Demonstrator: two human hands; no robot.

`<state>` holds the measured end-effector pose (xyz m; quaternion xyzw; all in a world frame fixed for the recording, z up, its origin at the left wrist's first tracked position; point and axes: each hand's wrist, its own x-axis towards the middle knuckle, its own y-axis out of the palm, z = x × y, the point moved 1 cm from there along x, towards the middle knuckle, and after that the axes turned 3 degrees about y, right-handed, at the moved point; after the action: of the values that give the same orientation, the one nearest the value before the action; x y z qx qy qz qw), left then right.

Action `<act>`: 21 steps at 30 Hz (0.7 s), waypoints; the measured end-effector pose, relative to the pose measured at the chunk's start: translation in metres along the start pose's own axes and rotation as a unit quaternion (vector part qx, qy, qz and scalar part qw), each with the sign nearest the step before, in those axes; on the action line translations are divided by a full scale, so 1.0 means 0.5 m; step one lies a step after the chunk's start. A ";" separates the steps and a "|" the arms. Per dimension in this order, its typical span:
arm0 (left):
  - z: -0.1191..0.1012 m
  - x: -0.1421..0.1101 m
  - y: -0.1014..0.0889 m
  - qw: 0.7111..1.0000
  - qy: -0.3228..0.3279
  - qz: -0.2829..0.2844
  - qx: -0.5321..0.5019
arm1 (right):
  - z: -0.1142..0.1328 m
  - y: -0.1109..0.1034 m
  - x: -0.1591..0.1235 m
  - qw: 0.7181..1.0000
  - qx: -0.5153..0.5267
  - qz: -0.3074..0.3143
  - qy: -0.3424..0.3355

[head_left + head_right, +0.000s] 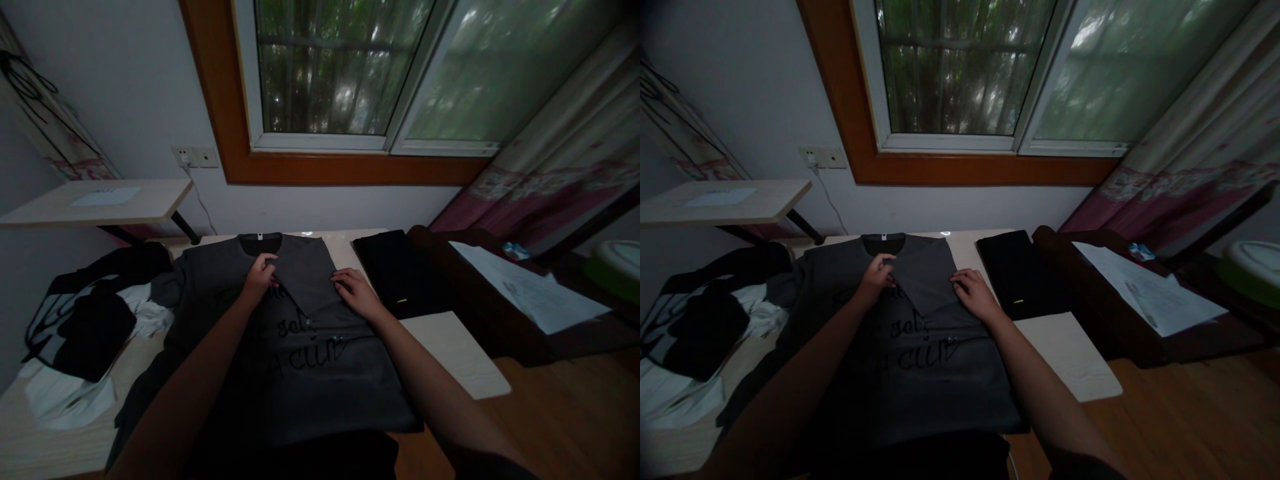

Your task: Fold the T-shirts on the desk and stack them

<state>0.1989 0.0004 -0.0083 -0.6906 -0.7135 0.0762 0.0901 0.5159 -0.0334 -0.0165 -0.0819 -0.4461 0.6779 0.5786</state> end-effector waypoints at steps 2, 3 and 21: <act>0.000 -0.007 -0.006 0.999 -0.004 0.021 0.044 | 0.000 0.001 0.000 1.000 -0.005 0.005 -0.002; 0.000 -0.010 -0.008 0.996 0.014 0.029 0.079 | 0.001 0.001 0.000 1.000 -0.007 0.006 -0.004; -0.027 -0.107 0.027 0.973 -0.047 0.200 -0.103 | -0.011 -0.006 0.005 0.991 0.084 -0.064 0.077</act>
<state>0.2170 -0.0530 0.0003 -0.8206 -0.5683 0.0515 -0.0320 0.5207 -0.0288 -0.0164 -0.0560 -0.3462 0.6663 0.6581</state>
